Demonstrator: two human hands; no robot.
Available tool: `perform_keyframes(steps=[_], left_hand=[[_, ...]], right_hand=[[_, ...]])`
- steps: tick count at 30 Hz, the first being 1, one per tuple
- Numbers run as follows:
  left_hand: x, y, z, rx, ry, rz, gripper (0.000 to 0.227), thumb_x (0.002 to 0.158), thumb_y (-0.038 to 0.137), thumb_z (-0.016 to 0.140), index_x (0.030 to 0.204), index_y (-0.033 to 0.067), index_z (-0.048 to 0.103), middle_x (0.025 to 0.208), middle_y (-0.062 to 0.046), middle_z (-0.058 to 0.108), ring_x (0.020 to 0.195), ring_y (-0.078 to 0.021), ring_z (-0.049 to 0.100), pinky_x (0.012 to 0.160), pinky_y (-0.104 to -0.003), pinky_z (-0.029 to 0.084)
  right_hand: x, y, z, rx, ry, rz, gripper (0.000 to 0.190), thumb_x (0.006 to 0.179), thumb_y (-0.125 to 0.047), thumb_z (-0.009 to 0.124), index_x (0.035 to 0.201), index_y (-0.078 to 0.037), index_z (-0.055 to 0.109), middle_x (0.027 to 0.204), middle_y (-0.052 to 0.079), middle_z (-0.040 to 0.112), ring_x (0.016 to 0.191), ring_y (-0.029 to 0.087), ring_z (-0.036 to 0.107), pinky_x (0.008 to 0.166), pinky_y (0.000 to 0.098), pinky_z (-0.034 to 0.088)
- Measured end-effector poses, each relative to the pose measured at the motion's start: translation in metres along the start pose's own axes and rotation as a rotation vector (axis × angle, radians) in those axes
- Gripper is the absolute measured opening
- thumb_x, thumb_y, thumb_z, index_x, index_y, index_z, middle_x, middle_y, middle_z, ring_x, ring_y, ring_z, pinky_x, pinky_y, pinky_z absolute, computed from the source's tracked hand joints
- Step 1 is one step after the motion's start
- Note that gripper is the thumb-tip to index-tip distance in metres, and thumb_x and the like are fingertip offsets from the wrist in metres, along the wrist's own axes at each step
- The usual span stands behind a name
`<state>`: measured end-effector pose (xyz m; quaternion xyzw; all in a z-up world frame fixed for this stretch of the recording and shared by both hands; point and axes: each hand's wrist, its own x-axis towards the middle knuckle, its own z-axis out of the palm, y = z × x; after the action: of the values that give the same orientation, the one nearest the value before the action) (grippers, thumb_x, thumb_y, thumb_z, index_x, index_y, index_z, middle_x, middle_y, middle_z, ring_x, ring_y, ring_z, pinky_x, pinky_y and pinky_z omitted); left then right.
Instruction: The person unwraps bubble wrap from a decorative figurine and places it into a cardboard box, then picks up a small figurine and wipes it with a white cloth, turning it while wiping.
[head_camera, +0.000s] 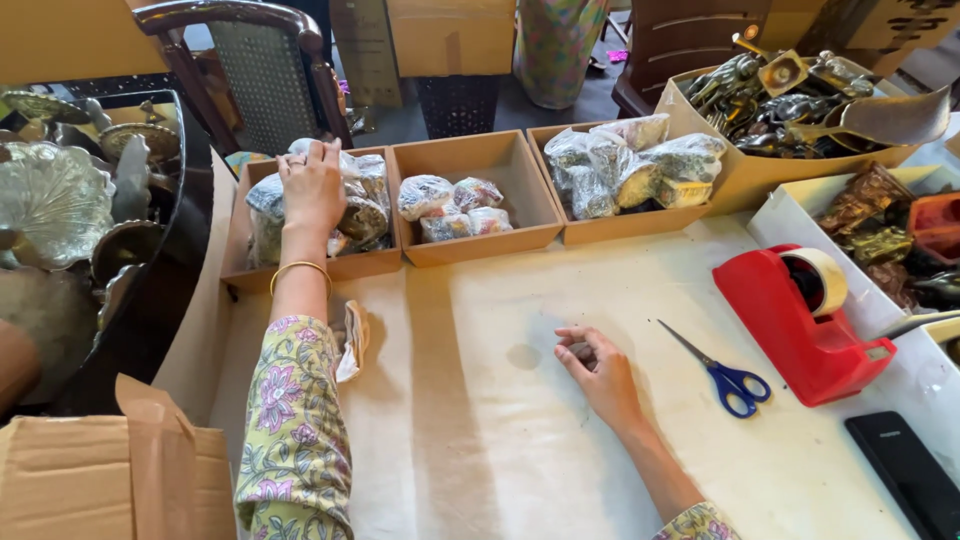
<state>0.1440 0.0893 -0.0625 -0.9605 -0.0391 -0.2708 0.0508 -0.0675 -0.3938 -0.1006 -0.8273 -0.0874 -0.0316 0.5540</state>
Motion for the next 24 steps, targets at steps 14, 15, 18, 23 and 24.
perform_keyframes(steps=[14, 15, 18, 23, 24], left_hand=[[-0.048, 0.071, -0.062, 0.053, 0.099, -0.153, 0.087, 0.095, 0.051, 0.065, 0.167, 0.0212, 0.026, 0.175, -0.005, 0.013, 0.160, -0.0335, 0.005, 0.113, -0.082, 0.002], [-0.055, 0.077, -0.058, 0.071, 0.157, -0.157, 0.087, 0.096, 0.054, 0.063, 0.166, 0.0158, 0.029, 0.174, -0.007, 0.013, 0.160, -0.0325, 0.004, 0.113, -0.081, 0.003], [-0.100, 0.137, -0.060, 0.108, 0.143, -0.060, 0.076, 0.101, 0.059, 0.057, 0.158, 0.0132, 0.038, 0.174, -0.017, 0.013, 0.160, -0.0369, 0.004, 0.116, -0.080, 0.006], [-0.223, 0.265, -0.053, -0.216, -0.161, 0.020, 0.089, 0.096, 0.058, 0.050, 0.158, -0.0017, 0.027, 0.165, -0.033, 0.006, 0.151, -0.0544, 0.000, 0.108, -0.082, 0.005], [-0.255, 0.291, -0.059, -0.390, -0.365, 0.027, 0.091, 0.098, 0.060, 0.047, 0.157, -0.0043, 0.024, 0.165, -0.034, 0.004, 0.152, -0.0545, -0.002, 0.107, -0.081, 0.004]], right_hand=[[0.002, 0.009, 0.000, -0.014, 0.027, -0.074, 0.026, 0.089, -0.016, 0.073, 0.114, -0.007, 0.072, 0.091, 0.003, 0.077, 0.073, 0.009, 0.071, 0.067, 0.0256, 0.056], [0.001, 0.009, 0.003, -0.013, 0.027, -0.077, 0.026, 0.089, -0.017, 0.074, 0.113, -0.007, 0.072, 0.091, 0.003, 0.077, 0.073, 0.010, 0.072, 0.068, 0.0258, 0.057], [0.005, 0.023, 0.004, -0.002, 0.017, -0.115, 0.026, 0.090, -0.018, 0.073, 0.115, -0.009, 0.072, 0.091, 0.003, 0.077, 0.075, 0.009, 0.072, 0.069, 0.0258, 0.057], [0.022, 0.055, 0.010, 0.092, -0.008, -0.080, 0.029, 0.091, -0.021, 0.075, 0.117, -0.009, 0.073, 0.089, 0.003, 0.075, 0.069, 0.010, 0.066, 0.063, 0.0261, 0.053], [0.024, 0.056, 0.008, 0.165, -0.033, -0.030, 0.031, 0.092, -0.022, 0.074, 0.120, -0.008, 0.072, 0.090, 0.004, 0.074, 0.066, 0.011, 0.062, 0.059, 0.0264, 0.051]])
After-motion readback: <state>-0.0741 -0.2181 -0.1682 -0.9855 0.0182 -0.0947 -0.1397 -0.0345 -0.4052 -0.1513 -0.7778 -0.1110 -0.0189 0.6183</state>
